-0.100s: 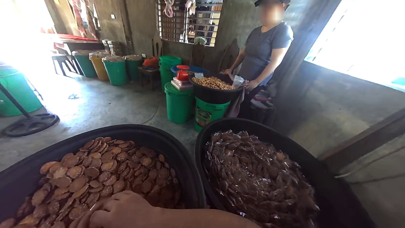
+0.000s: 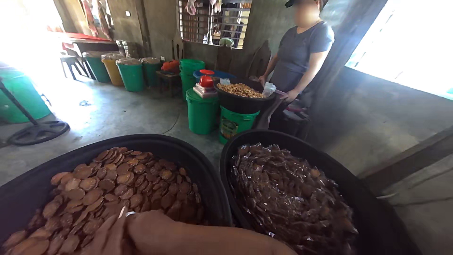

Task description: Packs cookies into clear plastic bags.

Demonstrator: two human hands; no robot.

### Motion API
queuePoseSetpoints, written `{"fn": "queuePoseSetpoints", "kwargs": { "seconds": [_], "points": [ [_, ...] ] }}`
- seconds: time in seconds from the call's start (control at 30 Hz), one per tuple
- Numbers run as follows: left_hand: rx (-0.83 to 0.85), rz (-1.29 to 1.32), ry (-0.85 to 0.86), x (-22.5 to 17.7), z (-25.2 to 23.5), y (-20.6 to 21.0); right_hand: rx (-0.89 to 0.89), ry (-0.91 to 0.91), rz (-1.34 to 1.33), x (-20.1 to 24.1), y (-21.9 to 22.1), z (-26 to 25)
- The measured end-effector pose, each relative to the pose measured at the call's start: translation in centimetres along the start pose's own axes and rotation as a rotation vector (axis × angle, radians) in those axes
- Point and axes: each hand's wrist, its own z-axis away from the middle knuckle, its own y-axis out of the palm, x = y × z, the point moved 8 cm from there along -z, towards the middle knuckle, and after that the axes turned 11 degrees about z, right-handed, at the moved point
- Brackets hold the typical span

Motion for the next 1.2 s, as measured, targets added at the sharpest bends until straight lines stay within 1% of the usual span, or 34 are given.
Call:
{"fn": "queuePoseSetpoints", "kwargs": {
  "seconds": [0.03, 0.1, 0.13, 0.17, 0.2, 0.23, 0.27, 0.3, 0.33, 0.37, 0.4, 0.43, 0.47, 0.5, 0.53, 0.57, 0.6, 0.63, 0.73, 0.77, 0.8, 0.87, 0.93, 0.97, 1.03, 1.17, 1.2],
  "points": [
    [-0.024, 0.003, 0.115, -1.4, 0.3, 0.0, -0.037, 0.009, -0.073, -0.1, -0.5, 0.2],
    [-0.117, 0.020, 0.339, -3.2, 0.6, -1.0, -0.269, 0.014, -0.203, -0.3, -3.2, 1.1],
    [-0.185, 0.025, 0.409, -3.6, 0.7, -2.2, -0.376, 0.041, -0.301, -0.3, -5.0, 2.1],
    [-0.251, 0.027, 0.411, -3.3, 0.9, -3.7, -0.474, 0.042, -0.400, -0.4, -6.6, 2.9],
    [-0.285, 0.072, 0.334, -2.2, 1.1, -5.3, -0.569, 0.008, -0.435, -0.7, -7.8, 3.4],
    [-0.299, 0.216, 0.212, -0.6, 1.3, -6.5, -0.571, -0.038, -0.409, -1.0, -8.2, 3.4],
    [-0.269, 0.441, 0.042, 1.7, 1.5, -7.1, -0.491, -0.111, -0.365, -0.8, -8.4, 3.1],
    [-0.198, 0.742, -0.081, 3.5, 1.6, -6.7, -0.413, -0.211, -0.308, -0.1, -8.8, 3.1],
    [-0.077, 1.035, -0.158, 4.5, 1.7, -5.6, -0.373, -0.316, -0.259, 0.9, -9.3, 3.3],
    [0.107, 1.256, -0.168, 4.3, 1.7, -4.3, -0.382, -0.412, -0.246, 1.8, -10.0, 3.7],
    [0.277, 1.409, -0.140, 3.5, 1.6, -3.1, -0.419, -0.479, -0.265, 2.5, -11.0, 4.2],
    [0.376, 1.518, -0.099, 2.5, 1.6, -2.5, -0.483, -0.536, -0.313, 2.9, -12.0, 4.6],
    [0.402, 1.593, -0.058, 1.9, 1.5, -2.4, -0.565, -0.572, -0.394, 2.9, -12.9, 4.9],
    [0.375, 1.656, -0.025, 1.5, 1.4, -2.6, -0.640, -0.575, -0.488, 2.4, -13.3, 5.1],
    [0.313, 1.693, 0.002, 1.3, 1.2, -3.2, -0.688, -0.537, -0.537, 1.7, -13.1, 4.9],
    [0.232, 1.720, 0.023, 1.4, 1.0, -4.0, -0.689, -0.447, -0.484, 0.8, -12.2, 4.4],
    [0.173, 1.732, 0.062, 1.4, 0.9, -4.9, -0.624, -0.346, -0.345, -0.1, -10.3, 3.7],
    [0.152, 1.733, 0.113, 1.4, 0.9, -5.8, -0.478, -0.262, -0.192, -1.0, -7.5, 2.7],
    [0.169, 1.764, 0.250, 0.7, 0.8, -7.5, 0.257, -0.034, 0.225, -2.5, 2.5, 0.5],
    [0.169, 1.802, 0.272, 0.6, 0.9, -7.7, 0.415, 0.022, 0.344, -2.9, 4.7, 0.3],
    [0.161, 1.824, 0.278, 0.5, 1.0, -7.7, 0.504, 0.068, 0.421, -3.3, 6.2, 0.2],
    [0.127, 1.799, 0.235, 0.5, 0.9, -7.6, 0.537, 0.139, 0.462, -4.2, 7.7, -0.1],
    [0.088, 1.723, 0.140, 0.9, 0.9, -7.2, 0.511, 0.146, 0.497, -4.3, 8.2, -0.3],
    [0.066, 1.711, 0.099, 1.1, 0.8, -7.0, 0.475, 0.115, 0.512, -4.2, 8.2, -0.3],
    [0.041, 1.718, 0.079, 1.5, 0.7, -6.5, 0.401, 0.047, 0.519, -4.2, 8.1, -0.3],
    [-0.011, 1.722, 0.098, 2.0, 0.5, -6.3, 0.366, -0.044, 0.559, -3.8, 7.7, -0.2],
    [-0.018, 1.714, 0.099, 2.1, 0.5, -6.3, 0.355, -0.044, 0.567, -3.6, 7.4, -0.2]
  ]
}}
